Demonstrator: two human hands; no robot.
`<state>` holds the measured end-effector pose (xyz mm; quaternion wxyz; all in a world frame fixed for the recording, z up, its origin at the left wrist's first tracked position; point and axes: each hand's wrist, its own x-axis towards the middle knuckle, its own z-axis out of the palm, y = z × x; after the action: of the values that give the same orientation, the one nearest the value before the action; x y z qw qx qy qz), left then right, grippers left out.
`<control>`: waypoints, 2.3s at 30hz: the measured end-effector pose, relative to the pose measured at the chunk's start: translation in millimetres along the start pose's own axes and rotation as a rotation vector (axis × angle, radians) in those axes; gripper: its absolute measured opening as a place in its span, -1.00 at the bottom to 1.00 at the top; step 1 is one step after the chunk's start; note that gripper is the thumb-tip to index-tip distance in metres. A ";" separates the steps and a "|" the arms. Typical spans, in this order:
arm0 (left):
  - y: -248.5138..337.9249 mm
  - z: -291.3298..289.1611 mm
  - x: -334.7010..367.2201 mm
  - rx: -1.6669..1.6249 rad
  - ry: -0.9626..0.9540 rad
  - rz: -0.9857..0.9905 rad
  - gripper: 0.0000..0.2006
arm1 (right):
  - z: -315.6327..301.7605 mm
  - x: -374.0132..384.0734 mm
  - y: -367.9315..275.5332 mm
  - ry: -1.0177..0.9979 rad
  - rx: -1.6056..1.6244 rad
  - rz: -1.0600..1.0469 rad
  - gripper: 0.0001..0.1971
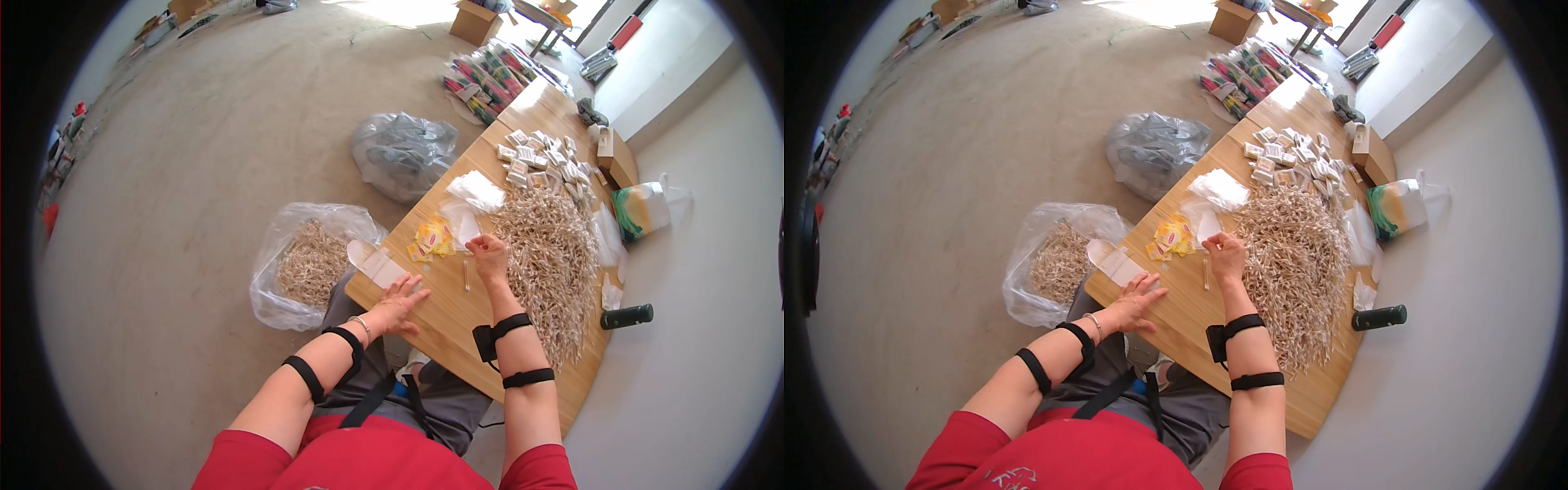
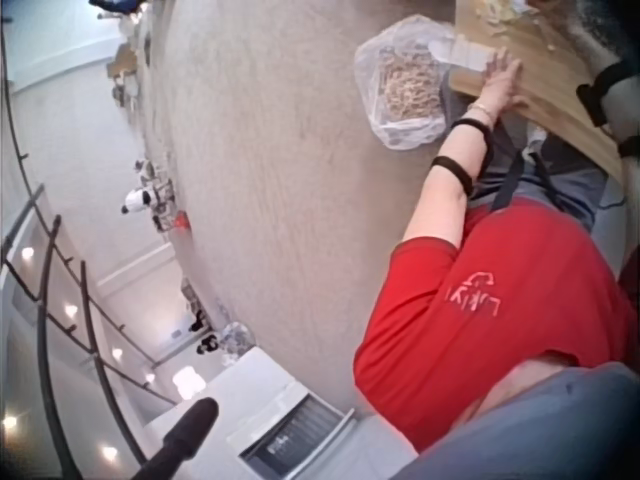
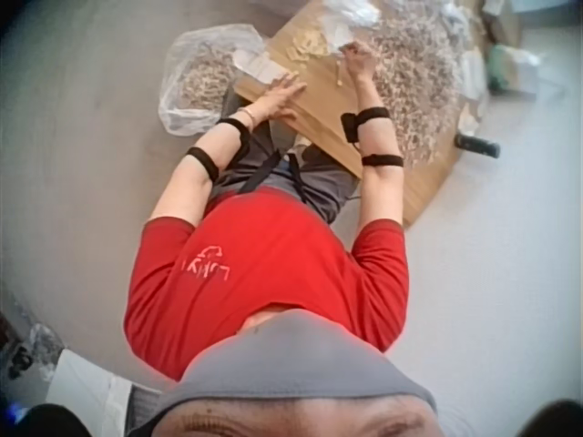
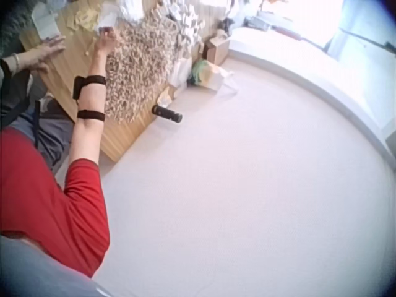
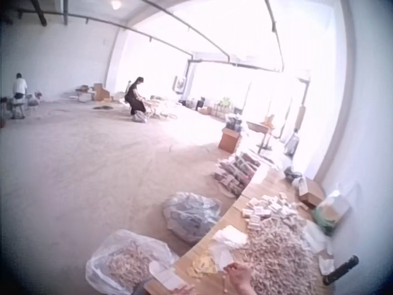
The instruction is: Packaging bunches of cotton swabs into small plastic bags.
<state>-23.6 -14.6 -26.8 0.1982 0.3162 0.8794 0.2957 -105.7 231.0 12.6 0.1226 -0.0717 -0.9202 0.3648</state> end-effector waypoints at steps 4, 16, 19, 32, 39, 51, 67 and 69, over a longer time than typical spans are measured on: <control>0.0 -0.6 -0.2 -0.010 -0.008 0.001 -0.08 | -0.7 -2.5 -0.6 0.069 0.087 0.083 -0.86; -12.5 -1.3 12.5 0.000 0.119 0.053 -0.26 | 31.2 -74.0 -55.9 0.009 0.004 -0.187 -0.91; -16.4 -16.9 17.4 -1.239 0.224 -0.086 -0.56 | 38.9 -90.1 -77.8 0.010 0.002 -0.269 -0.95; -7.4 -61.1 -17.5 -1.184 0.593 -0.180 -0.86 | 61.7 -97.2 -121.4 -0.091 0.137 -0.173 -0.90; -13.6 -72.7 -24.4 -1.258 0.648 -0.201 -0.85 | 61.9 -96.4 -119.9 -0.091 0.242 -0.274 -0.94; -7.6 -74.3 -28.3 -1.216 0.766 -0.196 -0.71 | 60.4 -90.8 -136.2 -0.136 0.194 -0.272 -0.87; -10.5 -69.8 -30.6 -0.886 0.996 -0.229 -0.87 | 68.2 -91.2 -147.2 -0.052 0.103 -0.132 -0.83; -9.8 -69.4 -31.7 -0.844 0.973 -0.227 -0.86 | 73.5 -89.7 -143.0 -0.113 0.147 -0.055 -0.81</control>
<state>-42.2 -69.4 23.8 -0.0854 -0.0534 0.7049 0.7021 -46.1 59.6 43.8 0.0853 -0.0163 -0.8980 0.4314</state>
